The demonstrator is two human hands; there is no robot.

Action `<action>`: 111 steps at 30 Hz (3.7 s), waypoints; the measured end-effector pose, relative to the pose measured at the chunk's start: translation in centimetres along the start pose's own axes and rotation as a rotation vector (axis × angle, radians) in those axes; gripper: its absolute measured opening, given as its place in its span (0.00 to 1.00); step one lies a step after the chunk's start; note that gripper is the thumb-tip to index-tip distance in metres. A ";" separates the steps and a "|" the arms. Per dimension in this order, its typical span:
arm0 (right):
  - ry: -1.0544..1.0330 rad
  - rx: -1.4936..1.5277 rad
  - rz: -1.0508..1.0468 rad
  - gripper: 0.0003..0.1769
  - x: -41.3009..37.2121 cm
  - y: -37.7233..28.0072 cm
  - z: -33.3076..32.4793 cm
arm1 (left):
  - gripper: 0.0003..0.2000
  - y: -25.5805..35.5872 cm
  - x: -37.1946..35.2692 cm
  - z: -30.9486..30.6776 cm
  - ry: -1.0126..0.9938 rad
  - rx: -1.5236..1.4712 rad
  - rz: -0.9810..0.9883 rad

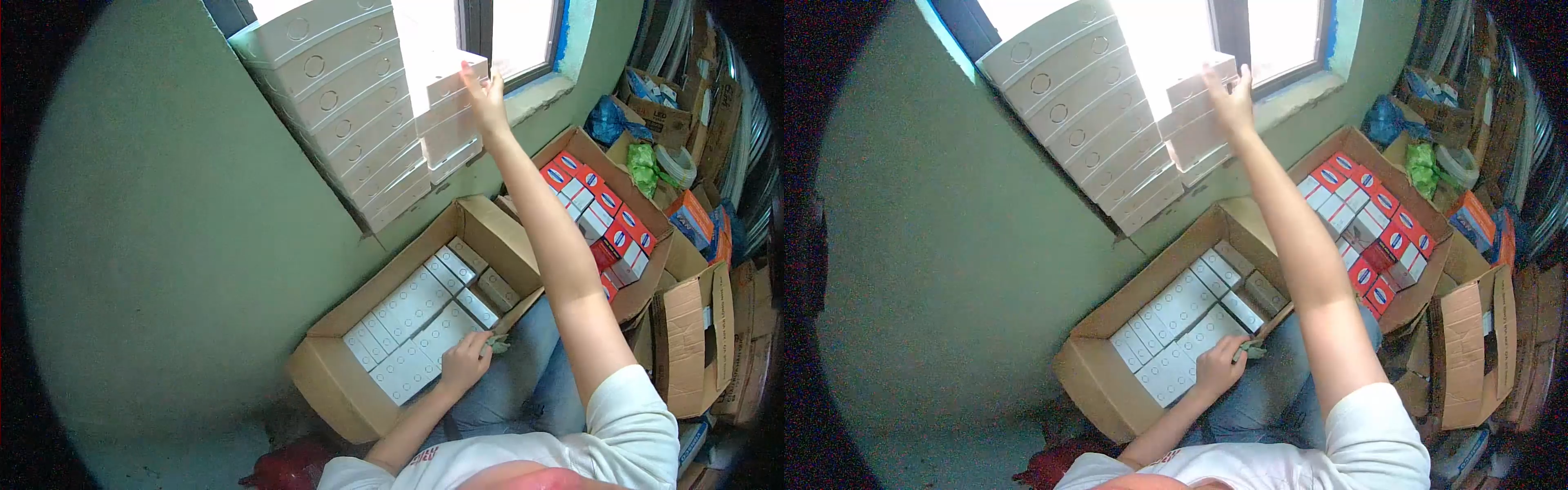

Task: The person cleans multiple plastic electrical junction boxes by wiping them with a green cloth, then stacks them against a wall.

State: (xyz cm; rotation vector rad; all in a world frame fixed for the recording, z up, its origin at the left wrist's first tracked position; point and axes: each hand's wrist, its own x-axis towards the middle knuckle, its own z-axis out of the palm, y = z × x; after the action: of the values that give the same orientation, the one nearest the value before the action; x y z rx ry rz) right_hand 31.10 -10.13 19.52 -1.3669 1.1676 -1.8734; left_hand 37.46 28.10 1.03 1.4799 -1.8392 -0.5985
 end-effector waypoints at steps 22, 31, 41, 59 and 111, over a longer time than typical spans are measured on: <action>0.078 -0.260 0.068 0.36 -0.7 -2.6 3.3 | 0.12 -0.4 -0.1 0.6 0.001 0.034 -0.021; 0.326 -0.375 -0.104 0.28 -1.1 -1.5 4.6 | 0.13 -0.3 0.1 0.2 -0.024 0.022 -0.036; 0.254 -0.228 -0.096 0.26 0.0 -1.1 3.5 | 0.13 -0.5 0.1 0.4 -0.030 -0.006 -0.023; 0.086 -0.195 -0.084 0.36 1.7 0.6 1.4 | 0.11 -0.1 0.3 -0.2 0.000 -0.071 -0.041; -1.459 -1.224 0.502 0.30 -25.7 24.3 -12.6 | 0.22 -11.2 2.1 -4.1 0.318 -1.148 -0.781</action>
State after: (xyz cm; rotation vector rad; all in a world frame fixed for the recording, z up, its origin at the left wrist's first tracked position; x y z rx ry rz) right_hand 26.42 3.27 -15.25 -2.0072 1.4349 0.5576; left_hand 47.55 23.61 -3.92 1.2533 -0.3736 -1.3736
